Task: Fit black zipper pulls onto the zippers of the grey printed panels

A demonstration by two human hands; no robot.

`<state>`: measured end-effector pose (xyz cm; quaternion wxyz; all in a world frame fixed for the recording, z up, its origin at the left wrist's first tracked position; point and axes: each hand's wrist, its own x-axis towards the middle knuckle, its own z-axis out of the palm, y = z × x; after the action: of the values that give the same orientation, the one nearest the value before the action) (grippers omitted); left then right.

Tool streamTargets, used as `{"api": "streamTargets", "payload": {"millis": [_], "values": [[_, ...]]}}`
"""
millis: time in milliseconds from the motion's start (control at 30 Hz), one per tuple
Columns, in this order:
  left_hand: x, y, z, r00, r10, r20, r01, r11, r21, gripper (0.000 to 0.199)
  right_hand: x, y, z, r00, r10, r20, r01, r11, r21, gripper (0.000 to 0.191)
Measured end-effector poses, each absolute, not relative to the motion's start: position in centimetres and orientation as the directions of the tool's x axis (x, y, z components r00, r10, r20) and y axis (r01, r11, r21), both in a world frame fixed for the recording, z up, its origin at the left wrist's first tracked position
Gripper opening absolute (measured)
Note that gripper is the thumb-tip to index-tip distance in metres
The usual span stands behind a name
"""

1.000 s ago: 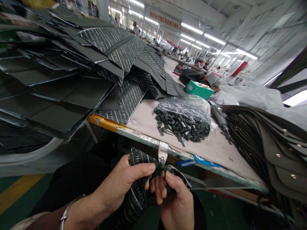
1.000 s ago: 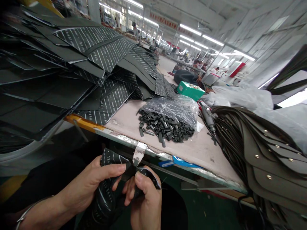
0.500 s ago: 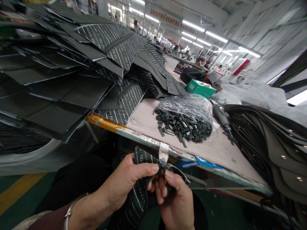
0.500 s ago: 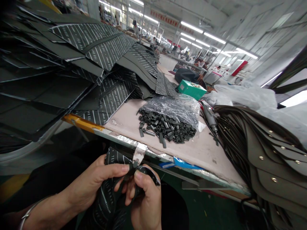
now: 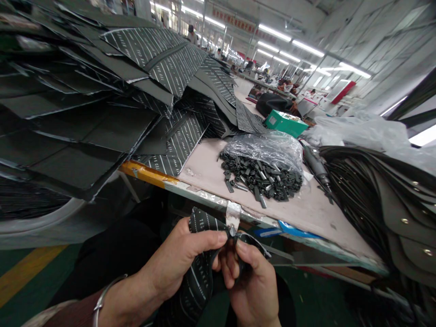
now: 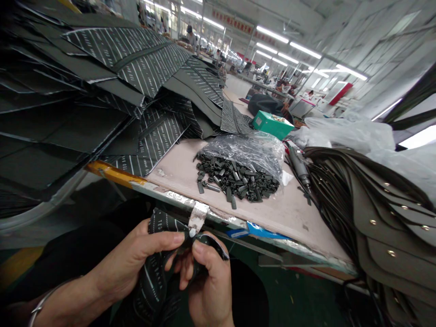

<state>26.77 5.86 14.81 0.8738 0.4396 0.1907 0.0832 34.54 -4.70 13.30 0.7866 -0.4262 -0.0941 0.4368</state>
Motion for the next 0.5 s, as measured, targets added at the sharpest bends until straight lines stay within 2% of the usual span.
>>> {"api": "streamTargets", "payload": {"millis": [500], "values": [[26.72, 5.74, 15.04, 0.932, 0.294, -0.212, -0.013, 0.611, 0.792, 0.032, 34.8, -4.86, 13.5, 0.578, 0.794, -0.19, -0.595, 0.25, -0.764, 0.033]]}}
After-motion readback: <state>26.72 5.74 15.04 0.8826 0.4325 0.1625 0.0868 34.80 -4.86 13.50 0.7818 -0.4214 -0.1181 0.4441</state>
